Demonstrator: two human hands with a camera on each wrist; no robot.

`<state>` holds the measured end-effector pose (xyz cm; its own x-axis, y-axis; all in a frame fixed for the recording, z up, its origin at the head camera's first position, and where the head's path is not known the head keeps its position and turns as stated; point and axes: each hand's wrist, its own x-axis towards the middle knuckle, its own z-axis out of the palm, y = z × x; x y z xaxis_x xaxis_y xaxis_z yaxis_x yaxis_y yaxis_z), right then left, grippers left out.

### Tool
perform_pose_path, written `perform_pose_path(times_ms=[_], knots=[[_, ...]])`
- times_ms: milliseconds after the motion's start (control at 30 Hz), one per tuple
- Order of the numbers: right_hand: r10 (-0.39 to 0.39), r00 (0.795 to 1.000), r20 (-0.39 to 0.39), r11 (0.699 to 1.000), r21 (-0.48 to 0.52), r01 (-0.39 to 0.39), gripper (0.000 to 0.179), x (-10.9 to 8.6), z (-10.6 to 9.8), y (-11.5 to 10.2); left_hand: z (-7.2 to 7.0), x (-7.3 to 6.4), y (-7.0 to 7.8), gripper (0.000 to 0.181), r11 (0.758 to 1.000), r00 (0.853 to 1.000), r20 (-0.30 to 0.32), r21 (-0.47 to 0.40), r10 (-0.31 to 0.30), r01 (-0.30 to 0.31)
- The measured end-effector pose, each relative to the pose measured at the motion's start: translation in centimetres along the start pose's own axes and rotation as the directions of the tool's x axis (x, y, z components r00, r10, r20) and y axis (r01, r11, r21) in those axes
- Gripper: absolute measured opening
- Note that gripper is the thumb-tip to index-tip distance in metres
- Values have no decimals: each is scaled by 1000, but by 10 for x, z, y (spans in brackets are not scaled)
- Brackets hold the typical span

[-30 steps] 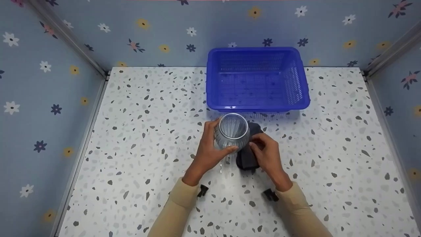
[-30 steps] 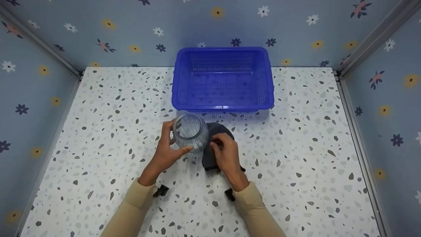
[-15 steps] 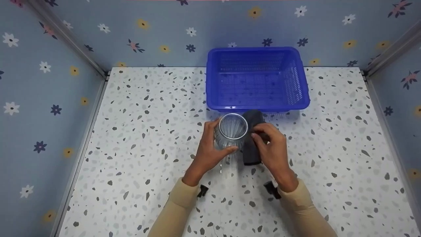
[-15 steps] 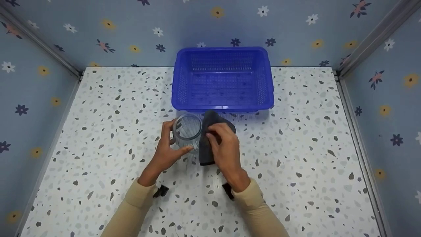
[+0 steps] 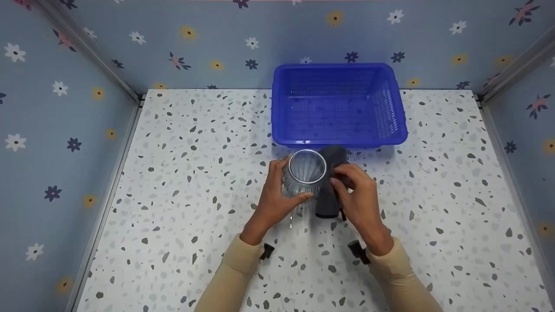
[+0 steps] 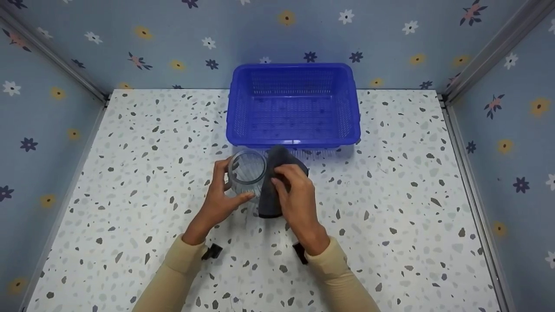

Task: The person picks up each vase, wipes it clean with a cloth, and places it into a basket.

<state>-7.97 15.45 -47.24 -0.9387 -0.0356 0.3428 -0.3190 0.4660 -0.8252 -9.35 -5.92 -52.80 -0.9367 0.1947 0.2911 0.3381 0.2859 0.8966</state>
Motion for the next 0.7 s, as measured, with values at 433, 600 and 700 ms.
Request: perform_pose_path(times_ms=[433,600,700], knots=[[97,995,19,995,31,-97,15,-13,17,45,0,0,1,97,999,999,6,-10,-46,46],[151,987,57,988,22,-153,14,-18,28,63,1,0,2,98,998,998,8,-10,-64,64],[162,985,63,986,34,-164,14,-20,31,69,1,0,1,99,998,998,10,-12,-62,62]])
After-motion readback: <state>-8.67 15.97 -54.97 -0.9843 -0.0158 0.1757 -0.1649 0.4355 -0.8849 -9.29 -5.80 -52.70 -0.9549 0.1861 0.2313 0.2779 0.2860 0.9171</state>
